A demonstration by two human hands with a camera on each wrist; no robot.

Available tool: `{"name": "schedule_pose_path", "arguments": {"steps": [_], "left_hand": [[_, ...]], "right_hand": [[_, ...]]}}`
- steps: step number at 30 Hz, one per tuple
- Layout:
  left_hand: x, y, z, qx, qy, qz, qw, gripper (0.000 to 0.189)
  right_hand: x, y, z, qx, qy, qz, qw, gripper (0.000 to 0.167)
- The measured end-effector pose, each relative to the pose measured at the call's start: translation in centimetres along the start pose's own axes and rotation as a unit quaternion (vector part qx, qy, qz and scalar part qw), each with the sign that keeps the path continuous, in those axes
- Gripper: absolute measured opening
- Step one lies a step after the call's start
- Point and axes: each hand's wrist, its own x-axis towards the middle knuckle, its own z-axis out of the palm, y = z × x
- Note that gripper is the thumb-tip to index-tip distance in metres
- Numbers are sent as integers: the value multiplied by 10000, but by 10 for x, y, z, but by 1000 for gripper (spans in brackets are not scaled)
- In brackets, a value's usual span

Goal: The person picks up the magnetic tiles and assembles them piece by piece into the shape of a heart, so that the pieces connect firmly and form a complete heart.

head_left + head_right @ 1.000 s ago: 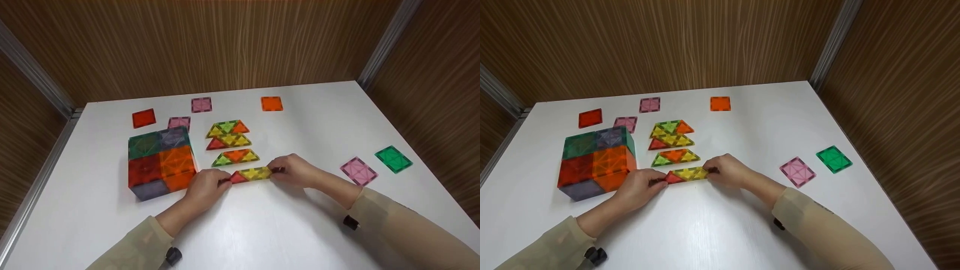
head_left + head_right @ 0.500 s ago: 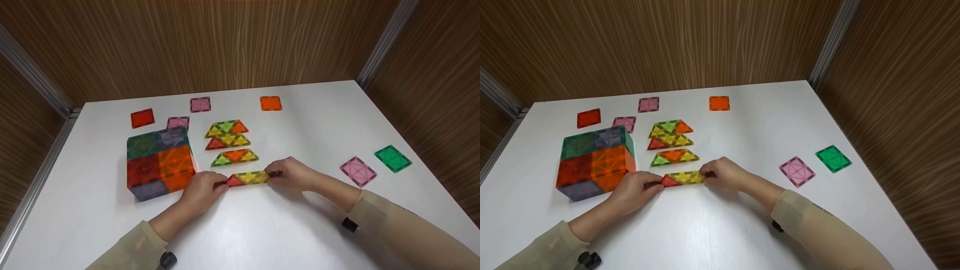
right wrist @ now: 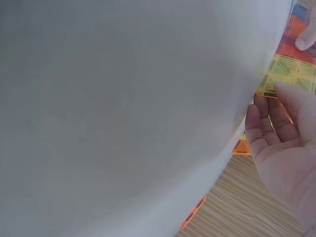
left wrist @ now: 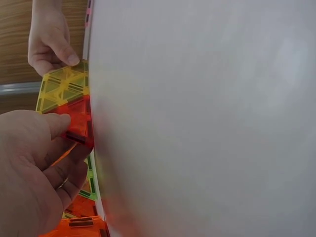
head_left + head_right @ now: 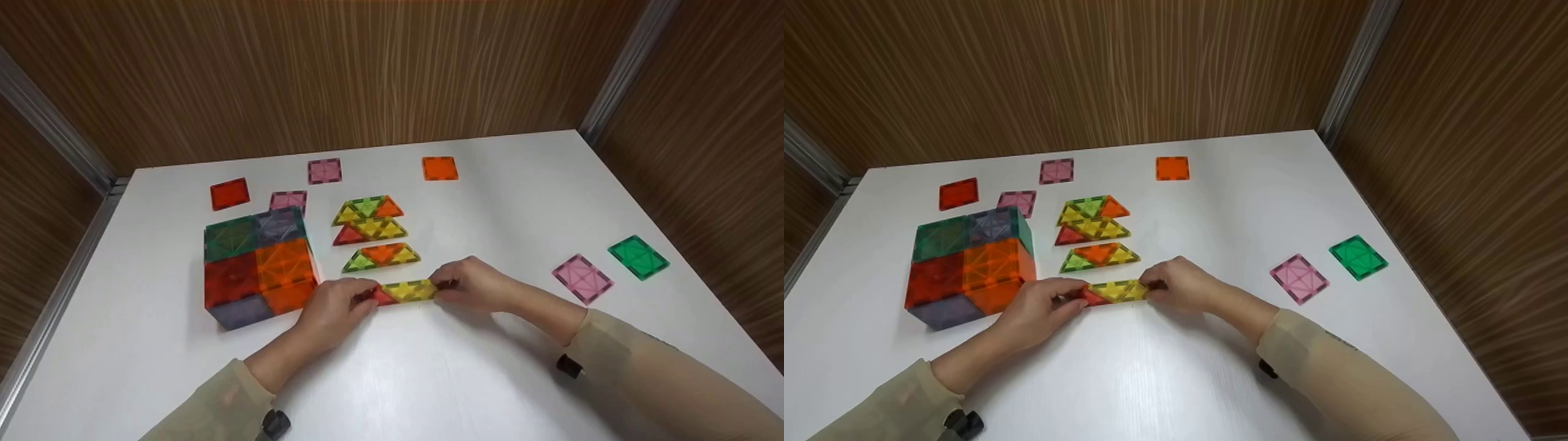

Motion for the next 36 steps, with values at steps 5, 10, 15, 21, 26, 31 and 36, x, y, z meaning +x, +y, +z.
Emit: {"name": "schedule_pose_path", "arguments": {"steps": [5, 10, 15, 21, 26, 31, 36], "left_hand": [[0, -1, -2, 7, 112, 147, 9998, 26], [0, -3, -2, 22, 147, 236, 9996, 25], [0, -4, -2, -38, 166, 281, 9995, 22], [0, -3, 0, -114, 82, 262, 9996, 24], [0, -2, -1, -96, 74, 202, 9997, 26], [1, -4, 0, -124, 84, 271, 9995, 25], [1, -5, 1, -102, 101, 258, 9996, 26]], "right_hand": [[2, -1, -1, 54, -26, 2, 10000, 18], [2, -2, -3, 74, -49, 67, 9999, 20], [-1, 0, -6, 308, -47, 191, 9993, 25], [-23, 10, -23, 584, 130, 480, 9971, 29], [-56, 30, -51, 361, 523, 877, 9941, 36], [-102, 47, -78, -22, 855, 1824, 9795, 39], [-136, 62, -97, -217, 972, 2441, 9646, 46]]}}
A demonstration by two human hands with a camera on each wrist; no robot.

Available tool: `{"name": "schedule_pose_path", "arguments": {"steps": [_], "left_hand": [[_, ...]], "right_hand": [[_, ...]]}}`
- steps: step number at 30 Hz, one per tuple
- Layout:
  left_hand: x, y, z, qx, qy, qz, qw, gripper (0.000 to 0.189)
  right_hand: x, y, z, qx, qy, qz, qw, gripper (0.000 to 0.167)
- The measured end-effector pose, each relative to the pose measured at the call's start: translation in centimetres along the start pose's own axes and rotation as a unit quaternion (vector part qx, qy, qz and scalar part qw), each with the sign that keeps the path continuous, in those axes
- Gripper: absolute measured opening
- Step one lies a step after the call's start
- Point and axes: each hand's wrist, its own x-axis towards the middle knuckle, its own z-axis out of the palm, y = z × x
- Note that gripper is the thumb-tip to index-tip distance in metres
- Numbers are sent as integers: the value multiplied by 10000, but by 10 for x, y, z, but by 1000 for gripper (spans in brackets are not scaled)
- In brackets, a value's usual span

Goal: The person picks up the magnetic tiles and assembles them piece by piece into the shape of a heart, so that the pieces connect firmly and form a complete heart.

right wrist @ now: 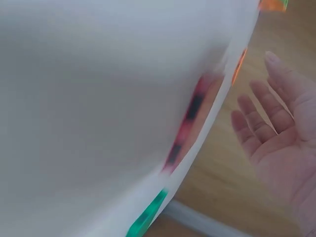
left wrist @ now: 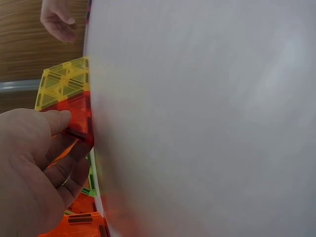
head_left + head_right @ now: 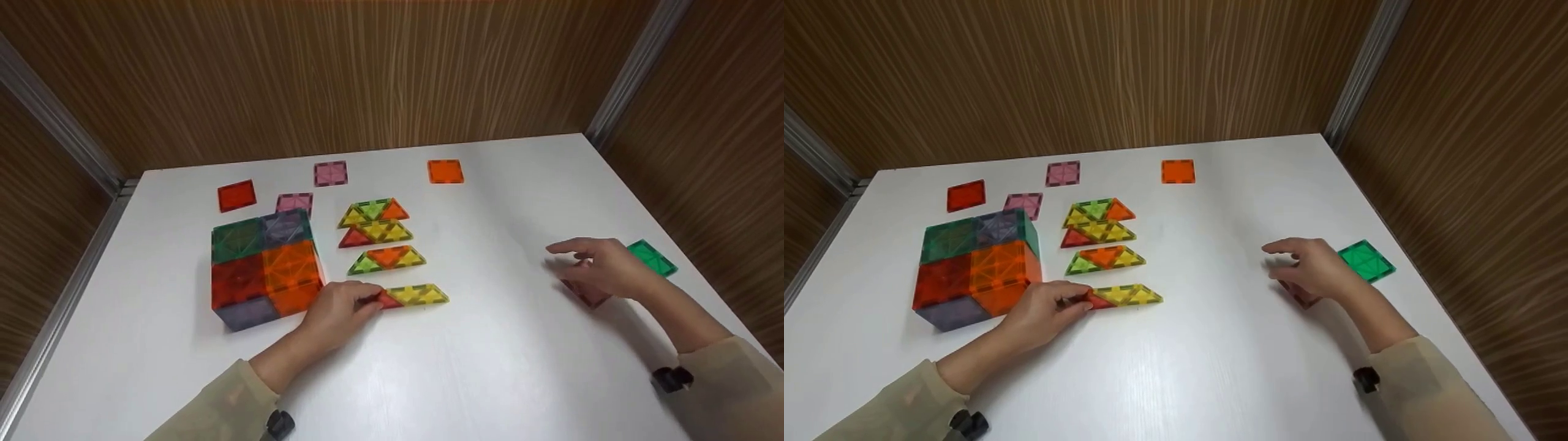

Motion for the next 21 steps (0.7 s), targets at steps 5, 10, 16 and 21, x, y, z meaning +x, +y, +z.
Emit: {"name": "schedule_pose_path", "arguments": {"steps": [5, 10, 16, 21], "left_hand": [[0, 0, 0, 29, -14, -62, 10000, 27], [-1, 0, 1, 73, 15, 23, 10000, 27], [1, 1, 0, -27, -103, -146, 9998, 26], [0, 2, -2, 7, -114, -163, 9998, 28]], "right_hand": [[-12, 22, -13, -133, -171, 465, 9987, 56], [-17, 33, -16, -45, -283, 686, 9972, 59], [-14, 34, -12, 192, -400, 755, 9962, 61], [-4, 23, -2, 302, -437, 651, 9965, 60]]}}
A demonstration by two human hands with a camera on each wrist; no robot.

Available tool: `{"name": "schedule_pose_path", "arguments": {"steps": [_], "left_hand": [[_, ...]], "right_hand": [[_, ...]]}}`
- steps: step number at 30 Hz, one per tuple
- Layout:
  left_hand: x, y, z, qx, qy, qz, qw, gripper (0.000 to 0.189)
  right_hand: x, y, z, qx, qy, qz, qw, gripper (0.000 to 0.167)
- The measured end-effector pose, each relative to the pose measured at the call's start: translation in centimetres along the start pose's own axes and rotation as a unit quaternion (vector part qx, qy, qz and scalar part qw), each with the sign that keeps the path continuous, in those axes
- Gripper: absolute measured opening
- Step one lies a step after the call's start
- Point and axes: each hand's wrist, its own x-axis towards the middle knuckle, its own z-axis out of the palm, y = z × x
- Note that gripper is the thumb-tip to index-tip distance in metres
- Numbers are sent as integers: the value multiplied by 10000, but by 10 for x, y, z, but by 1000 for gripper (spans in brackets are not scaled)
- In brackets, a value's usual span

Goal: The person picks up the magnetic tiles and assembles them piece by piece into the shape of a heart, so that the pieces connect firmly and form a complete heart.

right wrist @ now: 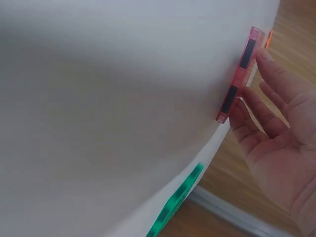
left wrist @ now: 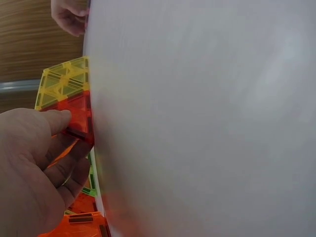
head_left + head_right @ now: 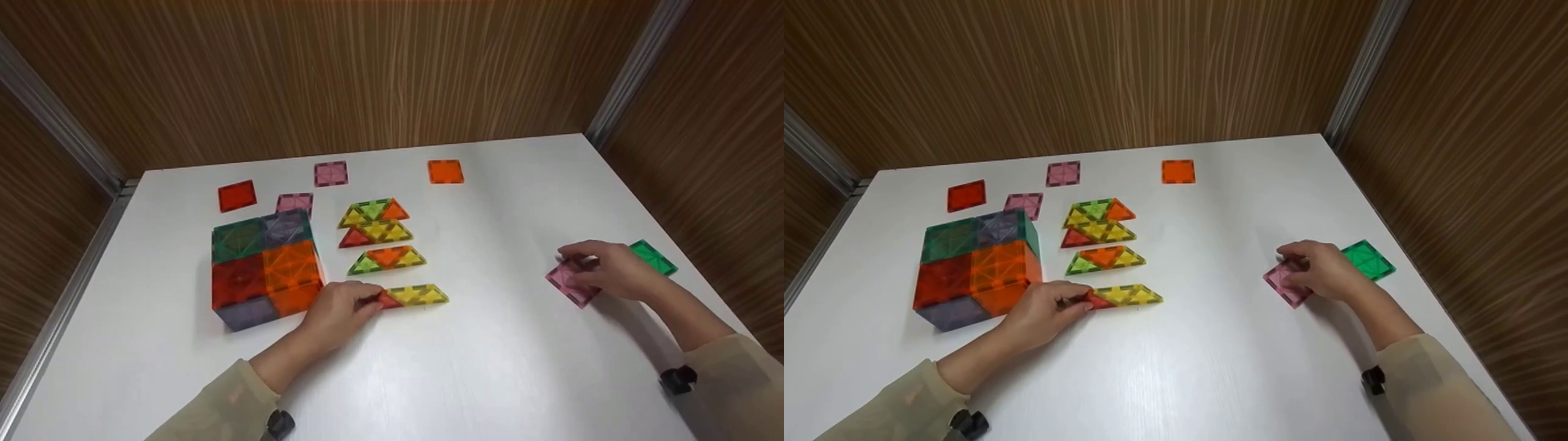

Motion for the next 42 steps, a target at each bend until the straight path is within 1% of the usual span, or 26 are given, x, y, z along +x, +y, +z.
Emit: {"name": "schedule_pose_path", "arguments": {"steps": [3, 7, 9, 13, 15, 17, 21, 23, 29, 33, 35, 38, 40, 42], "left_hand": [[-1, 0, 0, 55, 27, 50, 10000, 29], [-1, 0, 0, 79, 23, 78, 9999, 29], [0, 0, -1, 81, 16, 82, 9999, 29], [0, 1, 0, 5, -23, 45, 10000, 28], [0, 1, 0, -48, -42, 10, 10000, 27], [0, 1, 0, -100, -57, 23, 9999, 26], [0, 2, 0, -128, -55, 57, 9999, 26], [0, 1, -1, -111, -42, 52, 9999, 28], [-1, 0, -1, -33, 36, 43, 10000, 30], [1, 0, -1, 41, 103, 1, 9999, 29], [2, 0, -1, 102, 138, -19, 9999, 28], [3, 1, 0, 187, 211, -61, 9996, 29], [3, 1, 0, 232, 270, -106, 9993, 29], [3, 1, 1, 245, 332, -136, 9991, 29]], "right_hand": [[10, -13, 11, 104, -27, -337, 9994, 57], [25, -35, 30, 105, -57, -805, 9967, 53], [32, -48, 40, 53, -104, -948, 9954, 54], [39, -70, 55, -275, -180, -1186, 9924, 56], [39, -77, 60, -500, -191, -1189, 9915, 61], [37, -82, 62, -772, -176, -1173, 9899, 69], [32, -84, 67, -1129, -192, -1011, 9883, 87], [30, -84, 68, -1196, -190, -958, 9880, 89], [33, -90, 70, -1089, -195, -932, 9895, 81], [40, -94, 74, -969, -268, -1109, 9887, 86], [44, -98, 76, -772, -265, -1252, 9888, 91], [52, -106, 78, -332, -203, -1484, 9882, 97], [58, -113, 79, -34, -163, -1642, 9863, 97], [64, -120, 81, 123, -161, -1811, 9832, 94]]}}
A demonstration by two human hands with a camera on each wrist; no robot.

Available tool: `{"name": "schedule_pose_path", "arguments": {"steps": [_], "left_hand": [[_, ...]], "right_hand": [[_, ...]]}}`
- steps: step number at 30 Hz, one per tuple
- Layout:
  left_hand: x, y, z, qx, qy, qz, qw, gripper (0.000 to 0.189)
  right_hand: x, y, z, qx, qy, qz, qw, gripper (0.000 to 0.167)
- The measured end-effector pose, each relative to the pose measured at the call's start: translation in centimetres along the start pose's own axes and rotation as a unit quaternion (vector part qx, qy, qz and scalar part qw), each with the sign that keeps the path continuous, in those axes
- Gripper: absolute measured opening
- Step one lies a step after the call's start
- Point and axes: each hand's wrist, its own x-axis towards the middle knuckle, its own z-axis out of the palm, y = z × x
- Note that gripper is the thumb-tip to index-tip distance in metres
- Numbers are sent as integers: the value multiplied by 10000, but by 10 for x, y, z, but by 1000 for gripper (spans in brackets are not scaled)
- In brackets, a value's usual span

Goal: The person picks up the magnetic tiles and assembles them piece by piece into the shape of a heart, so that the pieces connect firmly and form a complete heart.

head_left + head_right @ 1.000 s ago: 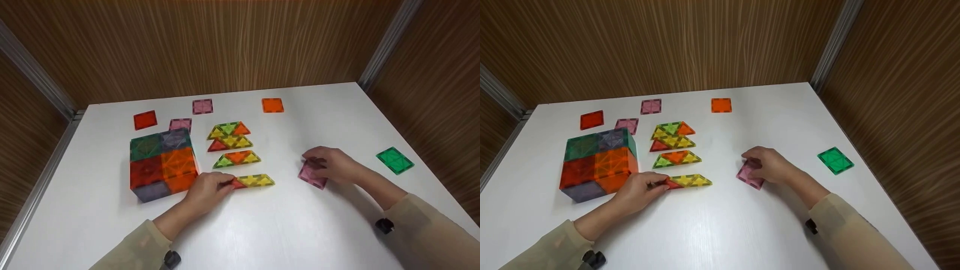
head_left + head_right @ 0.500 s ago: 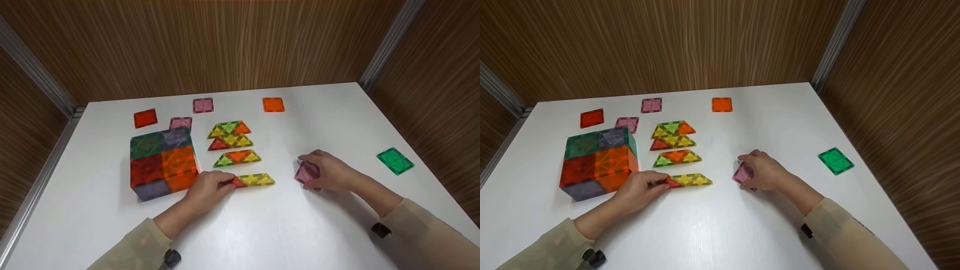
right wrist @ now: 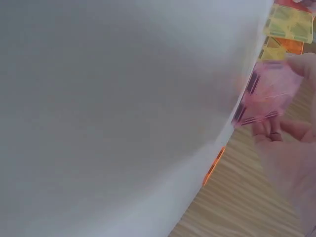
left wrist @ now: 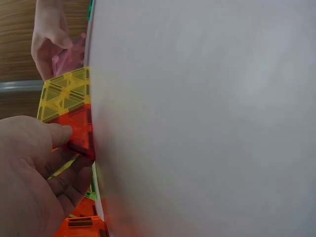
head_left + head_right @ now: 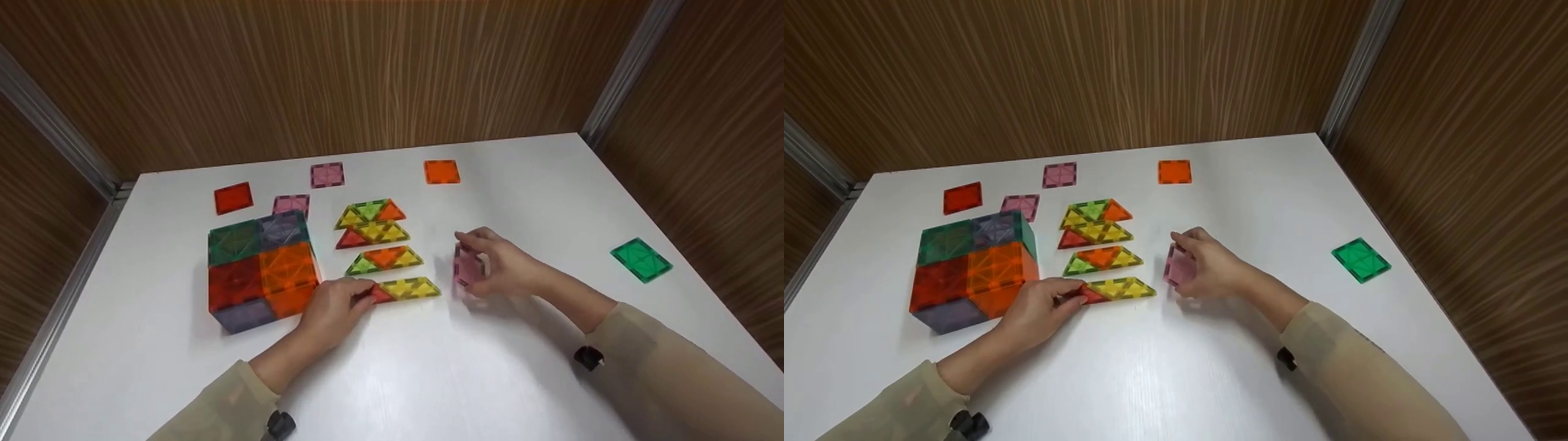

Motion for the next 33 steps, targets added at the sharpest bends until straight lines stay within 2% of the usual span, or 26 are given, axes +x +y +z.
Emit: {"name": "schedule_pose_path", "arguments": {"steps": [6, 10, 12, 16, 23, 33], "left_hand": [[-1, 0, 1, 23, 140, 23, 9999, 27], [-2, 0, 1, 76, 195, 7, 9998, 28], [-2, 0, 1, 94, 194, -35, 9998, 30], [-1, 1, 0, 107, 168, -134, 9997, 31], [-1, 2, -2, 187, 128, -203, 9995, 31], [-2, 3, -2, 203, 127, -348, 9991, 32]], "right_hand": [[22, -10, 7, 453, -196, -451, 9978, 75], [31, -12, 12, 1134, -496, -629, 9903, 75], [35, -12, 14, 1311, -645, -619, 9873, 81], [40, -13, 17, 1200, -734, -592, 9883, 83], [46, -15, 21, 1018, -711, -757, 9894, 72], [50, -19, 23, 1118, -971, -535, 9875, 76]]}}
